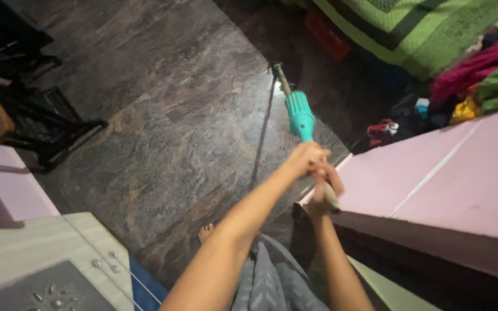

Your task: The person mops a dark-tiled floor using a microfiber mop, moving it back and forth between a desk and a bed.

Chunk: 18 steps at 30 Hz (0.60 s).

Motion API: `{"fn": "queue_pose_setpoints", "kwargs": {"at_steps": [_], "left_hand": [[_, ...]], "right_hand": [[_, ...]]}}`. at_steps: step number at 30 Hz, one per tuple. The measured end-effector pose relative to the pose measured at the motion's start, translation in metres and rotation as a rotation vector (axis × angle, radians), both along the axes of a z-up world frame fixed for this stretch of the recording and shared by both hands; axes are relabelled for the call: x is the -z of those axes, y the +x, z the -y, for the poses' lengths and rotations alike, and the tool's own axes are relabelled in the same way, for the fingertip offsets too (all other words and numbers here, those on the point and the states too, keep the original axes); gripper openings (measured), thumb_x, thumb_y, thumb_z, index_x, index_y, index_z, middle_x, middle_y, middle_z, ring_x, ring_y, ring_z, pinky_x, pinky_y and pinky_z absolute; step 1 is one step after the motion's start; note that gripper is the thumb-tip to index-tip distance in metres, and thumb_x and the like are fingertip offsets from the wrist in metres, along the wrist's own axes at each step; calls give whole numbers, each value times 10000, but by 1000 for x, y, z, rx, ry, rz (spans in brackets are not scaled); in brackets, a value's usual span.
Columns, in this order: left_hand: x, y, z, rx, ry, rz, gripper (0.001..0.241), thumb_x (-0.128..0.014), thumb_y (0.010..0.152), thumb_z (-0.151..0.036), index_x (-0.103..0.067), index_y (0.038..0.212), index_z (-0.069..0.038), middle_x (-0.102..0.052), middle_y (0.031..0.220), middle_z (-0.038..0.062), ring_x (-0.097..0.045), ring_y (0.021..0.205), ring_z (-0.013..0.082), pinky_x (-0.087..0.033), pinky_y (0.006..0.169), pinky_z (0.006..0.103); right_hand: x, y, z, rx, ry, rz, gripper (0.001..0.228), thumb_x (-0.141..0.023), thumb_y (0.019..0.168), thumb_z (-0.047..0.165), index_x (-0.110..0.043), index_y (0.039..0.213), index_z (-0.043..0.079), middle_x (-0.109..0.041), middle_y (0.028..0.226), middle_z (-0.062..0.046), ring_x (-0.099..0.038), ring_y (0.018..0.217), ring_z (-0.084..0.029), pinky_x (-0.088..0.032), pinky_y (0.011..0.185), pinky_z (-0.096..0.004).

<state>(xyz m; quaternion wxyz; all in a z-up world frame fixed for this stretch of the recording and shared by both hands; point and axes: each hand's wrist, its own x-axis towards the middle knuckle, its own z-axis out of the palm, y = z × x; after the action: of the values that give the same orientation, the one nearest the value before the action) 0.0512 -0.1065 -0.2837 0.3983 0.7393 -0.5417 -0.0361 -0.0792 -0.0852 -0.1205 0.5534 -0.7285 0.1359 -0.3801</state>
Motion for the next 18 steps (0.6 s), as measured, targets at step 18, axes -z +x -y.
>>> {"fn": "queue_pose_setpoints", "kwargs": {"at_steps": [18], "left_hand": [[-199, -166, -148, -5, 169, 19, 111, -738, 671, -336, -716, 729, -245, -715, 688, 15, -722, 667, 238, -440, 654, 478]], "right_hand": [[-79, -179, -13, -543, 82, 128, 382, -454, 1162, 278, -570, 1106, -81, -688, 1097, -273, -644, 1108, -458, -415, 1176, -632]]}}
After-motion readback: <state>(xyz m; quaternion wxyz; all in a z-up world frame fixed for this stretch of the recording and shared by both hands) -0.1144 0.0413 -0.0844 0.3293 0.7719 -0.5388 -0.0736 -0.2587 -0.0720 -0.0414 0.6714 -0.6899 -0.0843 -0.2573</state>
